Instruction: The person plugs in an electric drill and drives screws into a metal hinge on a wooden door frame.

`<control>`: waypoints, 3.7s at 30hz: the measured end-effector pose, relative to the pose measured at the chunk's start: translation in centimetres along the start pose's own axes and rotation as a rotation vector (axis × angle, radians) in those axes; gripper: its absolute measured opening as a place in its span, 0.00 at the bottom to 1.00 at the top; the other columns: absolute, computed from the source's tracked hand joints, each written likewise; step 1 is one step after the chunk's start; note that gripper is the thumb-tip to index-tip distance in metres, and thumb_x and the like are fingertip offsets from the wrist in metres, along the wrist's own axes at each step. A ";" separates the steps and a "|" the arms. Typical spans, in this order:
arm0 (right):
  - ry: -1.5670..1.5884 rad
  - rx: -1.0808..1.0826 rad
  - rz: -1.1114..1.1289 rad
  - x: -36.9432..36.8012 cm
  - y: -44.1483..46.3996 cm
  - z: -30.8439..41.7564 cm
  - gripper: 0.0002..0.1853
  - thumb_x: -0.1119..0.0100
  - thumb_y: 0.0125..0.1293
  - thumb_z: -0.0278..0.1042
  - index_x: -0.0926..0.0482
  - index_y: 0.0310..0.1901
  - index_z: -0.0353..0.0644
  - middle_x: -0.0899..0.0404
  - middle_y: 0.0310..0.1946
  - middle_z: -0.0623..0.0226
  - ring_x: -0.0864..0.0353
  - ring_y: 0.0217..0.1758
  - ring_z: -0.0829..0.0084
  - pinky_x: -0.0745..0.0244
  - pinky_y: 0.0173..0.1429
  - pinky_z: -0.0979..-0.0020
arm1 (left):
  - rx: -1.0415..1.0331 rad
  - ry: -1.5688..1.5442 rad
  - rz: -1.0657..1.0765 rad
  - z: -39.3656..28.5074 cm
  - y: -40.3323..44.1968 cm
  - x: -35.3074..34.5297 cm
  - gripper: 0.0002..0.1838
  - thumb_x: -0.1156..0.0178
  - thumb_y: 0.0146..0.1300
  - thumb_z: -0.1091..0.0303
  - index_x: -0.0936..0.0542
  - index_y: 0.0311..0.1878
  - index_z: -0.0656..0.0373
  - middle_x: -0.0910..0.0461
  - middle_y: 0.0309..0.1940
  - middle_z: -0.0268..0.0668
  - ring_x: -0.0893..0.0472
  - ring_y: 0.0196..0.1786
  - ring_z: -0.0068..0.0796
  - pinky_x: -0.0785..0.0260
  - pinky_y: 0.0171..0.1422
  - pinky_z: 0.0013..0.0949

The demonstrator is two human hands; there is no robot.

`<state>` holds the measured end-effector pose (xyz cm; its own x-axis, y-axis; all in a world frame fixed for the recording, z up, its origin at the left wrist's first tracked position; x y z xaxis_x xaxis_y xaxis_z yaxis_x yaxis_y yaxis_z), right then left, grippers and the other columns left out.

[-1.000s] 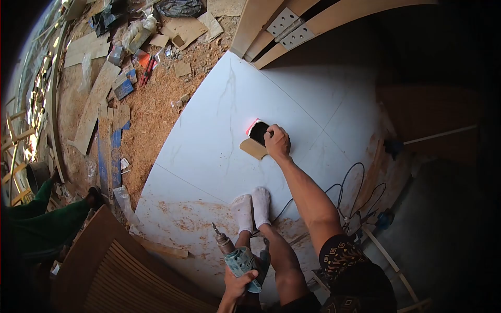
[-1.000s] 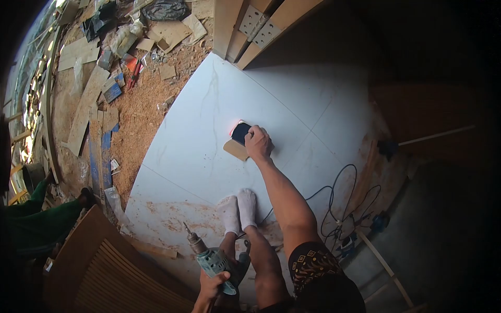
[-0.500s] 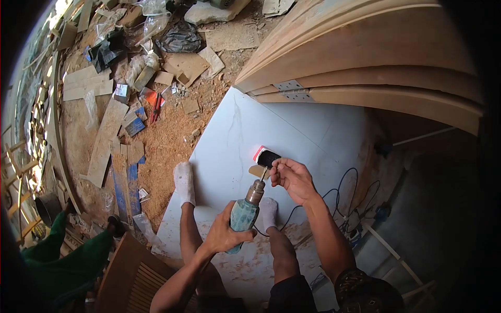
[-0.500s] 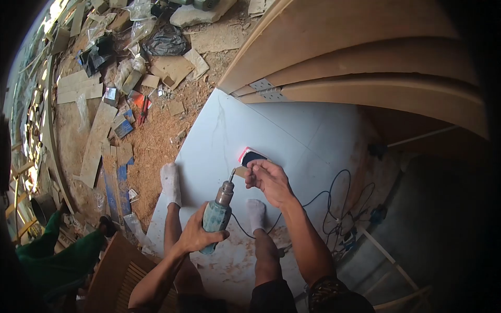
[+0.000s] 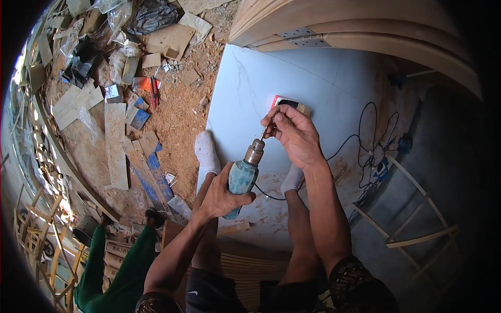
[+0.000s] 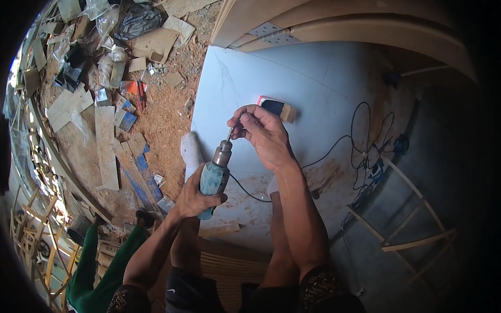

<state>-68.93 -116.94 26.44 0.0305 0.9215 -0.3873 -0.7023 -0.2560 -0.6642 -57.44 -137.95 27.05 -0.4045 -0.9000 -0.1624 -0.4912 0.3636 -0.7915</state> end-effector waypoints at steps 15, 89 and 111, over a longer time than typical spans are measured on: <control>0.146 0.010 0.089 -0.6 -3.3 0.7 0.05 0.47 0.82 0.33 0.24 0.48 0.43 0.14 0.47 0.58 0.16 0.53 0.68 0.24 0.61 0.61 | -0.077 0.124 0.037 -0.3 -1.1 -0.2 0.38 0.21 0.45 0.57 0.26 0.59 0.62 0.18 0.45 0.43 0.19 0.46 0.37 0.24 0.55 0.42; -0.325 1.080 -0.963 -4.6 5.8 -17.9 0.35 0.34 0.55 0.15 0.29 0.67 0.33 0.25 0.56 0.59 0.16 0.49 0.69 0.18 0.54 0.67 | -0.444 -0.560 0.538 -15.6 24.6 3.0 0.15 0.54 0.84 0.50 0.23 0.50 0.48 0.18 0.53 0.32 0.15 0.46 0.37 0.19 0.45 0.47; -0.340 1.077 -1.040 -5.7 6.9 -15.4 0.44 0.33 0.51 0.13 0.37 0.73 0.34 0.23 0.63 0.53 0.16 0.60 0.62 0.19 0.63 0.65 | -0.494 -0.532 0.586 -17.0 25.6 3.8 0.15 0.60 0.86 0.55 0.28 0.47 0.52 0.24 0.63 0.36 0.16 0.57 0.43 0.18 0.41 0.45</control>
<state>-63.01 -128.48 14.18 0.7647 0.6124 0.2006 -0.6438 0.7116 0.2815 -84.67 -127.97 16.21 -0.3448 -0.4878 -0.8020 -0.6426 0.7455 -0.1772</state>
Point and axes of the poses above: each hand's wrist, its own y-axis towards the middle knuckle, its own x-axis out of the back of the hand, z = x × y, the point moved 2 cm from there along y, towards the middle knuckle
